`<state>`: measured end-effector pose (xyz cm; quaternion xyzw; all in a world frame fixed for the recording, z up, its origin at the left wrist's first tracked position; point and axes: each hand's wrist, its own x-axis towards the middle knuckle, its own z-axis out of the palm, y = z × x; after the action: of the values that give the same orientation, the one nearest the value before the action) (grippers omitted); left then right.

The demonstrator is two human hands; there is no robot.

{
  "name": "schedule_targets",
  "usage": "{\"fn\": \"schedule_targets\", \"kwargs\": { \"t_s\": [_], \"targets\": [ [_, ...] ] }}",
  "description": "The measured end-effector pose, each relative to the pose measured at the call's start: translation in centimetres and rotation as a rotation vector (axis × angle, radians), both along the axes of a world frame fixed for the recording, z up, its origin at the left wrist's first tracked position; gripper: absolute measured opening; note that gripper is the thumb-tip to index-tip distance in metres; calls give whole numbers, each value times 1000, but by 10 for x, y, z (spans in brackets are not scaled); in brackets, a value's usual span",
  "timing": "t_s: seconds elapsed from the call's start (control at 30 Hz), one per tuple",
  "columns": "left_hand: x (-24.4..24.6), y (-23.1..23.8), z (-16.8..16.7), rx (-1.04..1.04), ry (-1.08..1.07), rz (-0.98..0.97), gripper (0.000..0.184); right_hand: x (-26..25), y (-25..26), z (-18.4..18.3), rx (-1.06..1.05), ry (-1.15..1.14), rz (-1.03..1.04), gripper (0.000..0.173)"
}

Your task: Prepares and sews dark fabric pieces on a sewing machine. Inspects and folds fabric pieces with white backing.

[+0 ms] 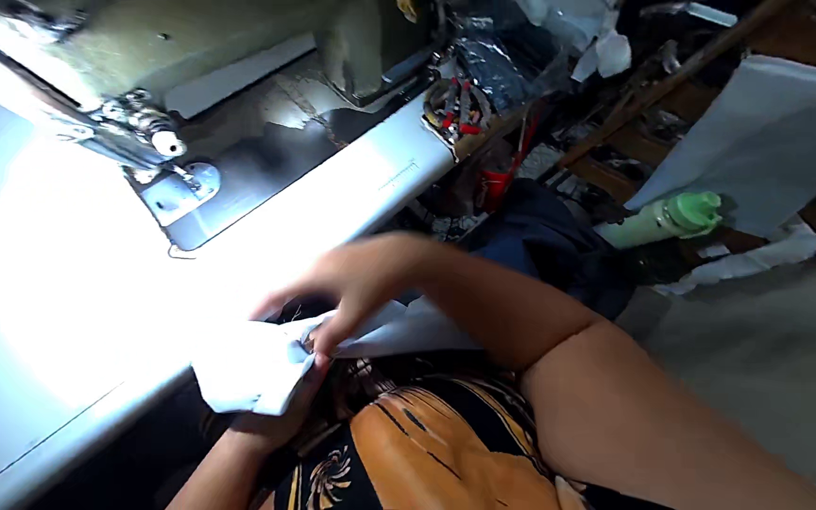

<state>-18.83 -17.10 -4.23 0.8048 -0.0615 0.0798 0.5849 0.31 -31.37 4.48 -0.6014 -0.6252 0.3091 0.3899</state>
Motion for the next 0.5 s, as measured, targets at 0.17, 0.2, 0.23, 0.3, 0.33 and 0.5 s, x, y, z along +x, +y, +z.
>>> {"fn": "schedule_targets", "kwargs": {
  "t_s": [0.17,0.2,0.23,0.3,0.33,0.5],
  "targets": [
    [1,53,49,-454,-71,259,47,145,-41,-28,-374,-630,-1080,34],
    [1,62,54,-495,-72,377,44,162,-46,-40,-472,-684,-1173,43],
    [1,67,58,-538,-39,510,40,171,-49,-50,-561,-722,-1206,48],
    [2,72,57,-629,64,674,40,175,-49,-54,-574,-766,-1176,50],
    [-1,73,55,-712,87,648,41,173,-48,-52,-519,-770,-1135,50],
    [5,60,44,-951,232,393,52,169,-45,-58,-270,-805,-984,34]
  ]
}}
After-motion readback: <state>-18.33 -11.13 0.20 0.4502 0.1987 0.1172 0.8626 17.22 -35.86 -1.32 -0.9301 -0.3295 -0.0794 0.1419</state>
